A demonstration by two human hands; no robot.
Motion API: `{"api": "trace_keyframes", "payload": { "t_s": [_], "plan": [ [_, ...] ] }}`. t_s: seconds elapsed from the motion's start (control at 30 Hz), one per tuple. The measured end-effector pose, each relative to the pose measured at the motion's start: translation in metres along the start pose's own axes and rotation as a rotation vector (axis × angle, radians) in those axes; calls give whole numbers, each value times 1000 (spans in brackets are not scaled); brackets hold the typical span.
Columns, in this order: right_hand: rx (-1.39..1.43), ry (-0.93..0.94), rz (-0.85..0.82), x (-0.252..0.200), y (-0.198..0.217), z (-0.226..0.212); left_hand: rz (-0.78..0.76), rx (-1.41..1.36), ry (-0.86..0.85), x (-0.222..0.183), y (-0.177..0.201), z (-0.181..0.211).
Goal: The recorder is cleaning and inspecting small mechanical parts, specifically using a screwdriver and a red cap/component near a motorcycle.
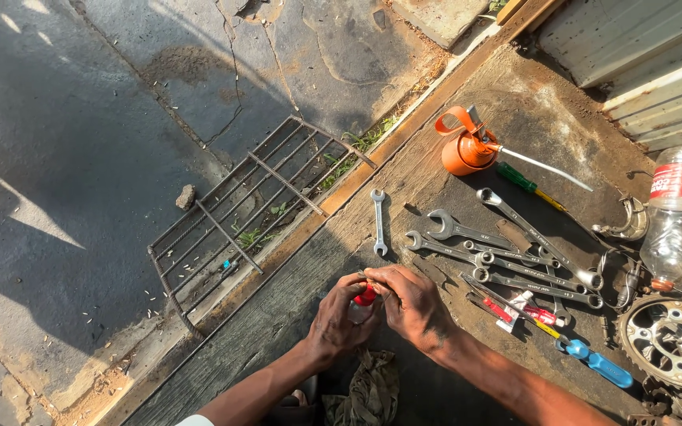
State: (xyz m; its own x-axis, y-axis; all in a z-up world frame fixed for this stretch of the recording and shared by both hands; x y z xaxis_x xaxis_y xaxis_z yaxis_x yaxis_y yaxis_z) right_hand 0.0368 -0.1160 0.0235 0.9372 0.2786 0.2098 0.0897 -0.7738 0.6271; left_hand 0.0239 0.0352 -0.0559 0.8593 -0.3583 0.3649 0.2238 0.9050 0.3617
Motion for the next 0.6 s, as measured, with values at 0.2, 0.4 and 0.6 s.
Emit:
{"api": "trace_keyframes", "payload": {
  "t_s": [0.2,0.4,0.6],
  "plan": [
    [-30,-85,-65,-4,-7,-3,-4,-4,47,-2,6,0],
    [-3,-59,17,4,2,-12,42,12,25,-3,4,4],
    [22,-76,-30,5,2,-11,53,16,10,1,5,8]
  ]
}}
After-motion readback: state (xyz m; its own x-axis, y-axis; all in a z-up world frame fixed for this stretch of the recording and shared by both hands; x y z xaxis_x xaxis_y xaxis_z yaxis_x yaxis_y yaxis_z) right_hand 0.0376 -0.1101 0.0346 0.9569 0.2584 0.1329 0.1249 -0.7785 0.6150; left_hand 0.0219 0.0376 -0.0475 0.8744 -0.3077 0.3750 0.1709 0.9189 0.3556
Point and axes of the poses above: each hand's wrist, its own x-axis towards the middle knuckle, its own y-axis out of the back of the hand, z = x × y, the point moved 4 cm from there along x, towards the middle knuckle, and after that the axes turned 1 degree about y, right-handed, at the moved point
